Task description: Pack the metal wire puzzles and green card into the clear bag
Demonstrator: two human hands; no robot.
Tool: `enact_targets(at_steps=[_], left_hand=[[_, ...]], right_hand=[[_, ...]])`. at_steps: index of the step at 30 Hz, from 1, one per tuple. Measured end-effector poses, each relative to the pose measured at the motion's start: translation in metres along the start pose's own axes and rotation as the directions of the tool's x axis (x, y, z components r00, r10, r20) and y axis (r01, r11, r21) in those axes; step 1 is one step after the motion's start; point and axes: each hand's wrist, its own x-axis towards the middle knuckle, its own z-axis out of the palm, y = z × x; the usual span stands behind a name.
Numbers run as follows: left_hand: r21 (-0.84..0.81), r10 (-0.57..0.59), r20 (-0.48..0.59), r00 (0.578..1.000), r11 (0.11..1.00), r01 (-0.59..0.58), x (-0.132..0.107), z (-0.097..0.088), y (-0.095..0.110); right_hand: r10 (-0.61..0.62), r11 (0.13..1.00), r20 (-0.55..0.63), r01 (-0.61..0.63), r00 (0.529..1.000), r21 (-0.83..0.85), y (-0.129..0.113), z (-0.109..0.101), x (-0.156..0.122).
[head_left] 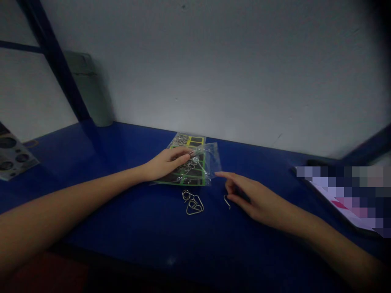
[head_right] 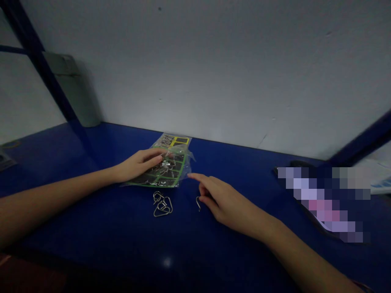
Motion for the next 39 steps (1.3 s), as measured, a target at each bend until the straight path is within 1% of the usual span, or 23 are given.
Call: enact_targets(at_steps=[3,6,8,11,14,17,20,23,26,28,29,32,33,35,37,39], left_hand=[[0.004,-0.003,-0.004,1.0,1.0,0.003,0.0,0.0,0.0],[0.003,-0.005,-0.001,1.0,1.0,0.005,0.0,0.001,0.0],[0.005,-0.002,0.008,1.0,1.0,0.002,0.0,0.001,0.0],[0.017,-0.006,0.013,1.0,1.0,0.006,0.0,0.0,0.0],[0.025,-0.027,0.019,0.999,0.999,0.026,-0.001,0.0,0.002],[0.03,-0.038,0.023,0.999,0.999,0.037,-0.001,0.0,0.003],[0.037,-0.031,0.023,0.999,0.999,0.03,0.0,0.001,0.003],[0.044,-0.012,0.028,1.0,0.999,0.01,0.0,0.002,0.002],[0.052,-0.001,0.031,1.0,0.999,0.0,-0.001,0.002,0.003],[0.049,-0.006,0.04,0.999,0.999,0.004,-0.002,0.002,0.004],[0.045,-0.005,0.042,0.999,0.999,0.003,-0.003,0.002,0.005],[0.02,0.002,0.047,0.999,1.0,-0.003,-0.004,0.004,0.006],[0.013,0.008,0.044,0.999,1.0,-0.009,-0.004,0.005,0.007],[0.003,0.022,0.047,0.999,1.0,-0.022,-0.003,0.006,0.007],[-0.001,0.038,0.047,0.998,0.999,-0.038,-0.003,0.007,0.007],[0.001,0.051,0.048,0.998,0.999,-0.051,-0.002,0.008,0.007]], right_hand=[[-0.017,0.999,0.012,0.017,1.0,0.037,0.001,-0.002,0.002],[-0.058,0.997,0.038,0.057,0.998,0.043,-0.005,-0.003,0.003],[-0.073,0.997,0.046,0.073,0.996,0.013,-0.011,-0.002,0.003],[-0.076,0.994,0.046,0.08,0.996,-0.081,-0.021,0.002,0.002],[-0.1,0.985,0.037,0.104,0.994,-0.137,-0.022,0.006,0.001],[-0.123,0.984,-0.005,0.121,0.992,-0.13,-0.016,0.008,0.001],[-0.087,0.991,-0.094,0.077,0.992,-0.105,-0.009,0.006,0.003],[-0.052,0.994,-0.196,0.031,0.979,-0.108,-0.007,0.003,0.003],[-0.027,0.995,-0.249,0.001,0.968,-0.104,-0.009,0.001,0.002],[-0.006,0.996,-0.33,-0.026,0.944,-0.091,-0.012,0.0,0.002],[-0.005,0.996,-0.389,-0.033,0.921,-0.089,-0.014,0.0,0.002],[-0.037,0.992,-0.563,-0.038,0.825,-0.121,-0.02,0.001,0.004],[-0.059,0.989,-0.596,-0.034,0.801,-0.143,-0.021,0.003,0.005],[-0.128,0.981,-0.618,0.007,0.776,-0.195,-0.022,0.007,0.006],[-0.238,0.962,-0.597,0.102,0.766,-0.252,-0.021,0.011,0.009],[-0.332,0.937,-0.581,0.189,0.743,-0.293,-0.02,0.016,0.011]])
